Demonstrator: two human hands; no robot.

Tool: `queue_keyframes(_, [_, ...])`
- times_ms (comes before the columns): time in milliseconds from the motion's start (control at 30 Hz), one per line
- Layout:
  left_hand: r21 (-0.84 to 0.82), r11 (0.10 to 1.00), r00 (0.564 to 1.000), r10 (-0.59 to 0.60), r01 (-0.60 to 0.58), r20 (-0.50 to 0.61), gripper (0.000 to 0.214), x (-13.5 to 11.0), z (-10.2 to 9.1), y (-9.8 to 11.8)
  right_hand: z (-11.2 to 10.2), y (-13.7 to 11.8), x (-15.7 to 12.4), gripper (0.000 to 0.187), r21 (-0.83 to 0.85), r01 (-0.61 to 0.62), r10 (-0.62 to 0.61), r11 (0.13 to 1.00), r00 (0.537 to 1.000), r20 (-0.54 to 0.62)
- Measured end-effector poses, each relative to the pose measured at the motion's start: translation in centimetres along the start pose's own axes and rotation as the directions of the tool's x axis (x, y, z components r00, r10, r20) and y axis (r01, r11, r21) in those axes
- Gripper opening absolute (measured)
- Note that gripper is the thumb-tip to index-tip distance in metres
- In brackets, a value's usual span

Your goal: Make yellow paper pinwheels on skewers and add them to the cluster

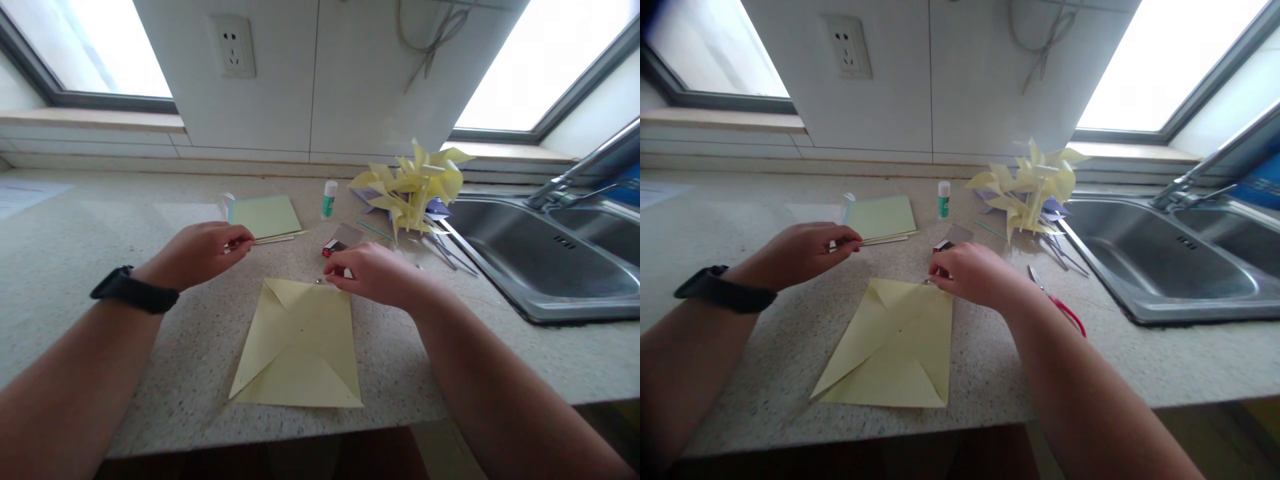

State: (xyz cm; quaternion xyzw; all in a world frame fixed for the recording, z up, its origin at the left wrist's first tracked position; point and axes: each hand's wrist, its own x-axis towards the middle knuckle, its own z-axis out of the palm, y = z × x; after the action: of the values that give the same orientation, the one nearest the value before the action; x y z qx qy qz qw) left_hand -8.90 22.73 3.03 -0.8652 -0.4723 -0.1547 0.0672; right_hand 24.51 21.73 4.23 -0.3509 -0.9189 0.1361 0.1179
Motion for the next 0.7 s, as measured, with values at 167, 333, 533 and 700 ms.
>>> queue_keyframes(167, [-0.007,0.999,0.995,0.033,-0.033,0.099,0.029,0.0,-0.1,-0.3,-1.5,-0.3,-0.8,0.009,0.093,0.018,-0.03,0.995,0.991,0.132])
queue_keyframes(333, [-0.036,0.999,0.989,0.041,-0.036,0.145,0.029,0.0,0.0,-0.3,-2.7,-0.8,-1.6,0.017,0.186,0.024,-0.071,0.982,0.965,0.252])
queue_keyframes(533, [-0.064,0.997,0.987,0.055,-0.046,0.152,0.028,-0.1,0.2,-0.3,-3.1,-2.2,-1.6,0.032,0.263,0.028,-0.135,0.964,0.908,0.397])
queue_keyframes(700, [-0.065,0.996,0.995,0.06,-0.055,0.082,0.032,0.0,0.3,-0.1,-3.0,-3.2,-1.4,0.031,0.295,0.04,-0.19,0.955,0.845,0.5])
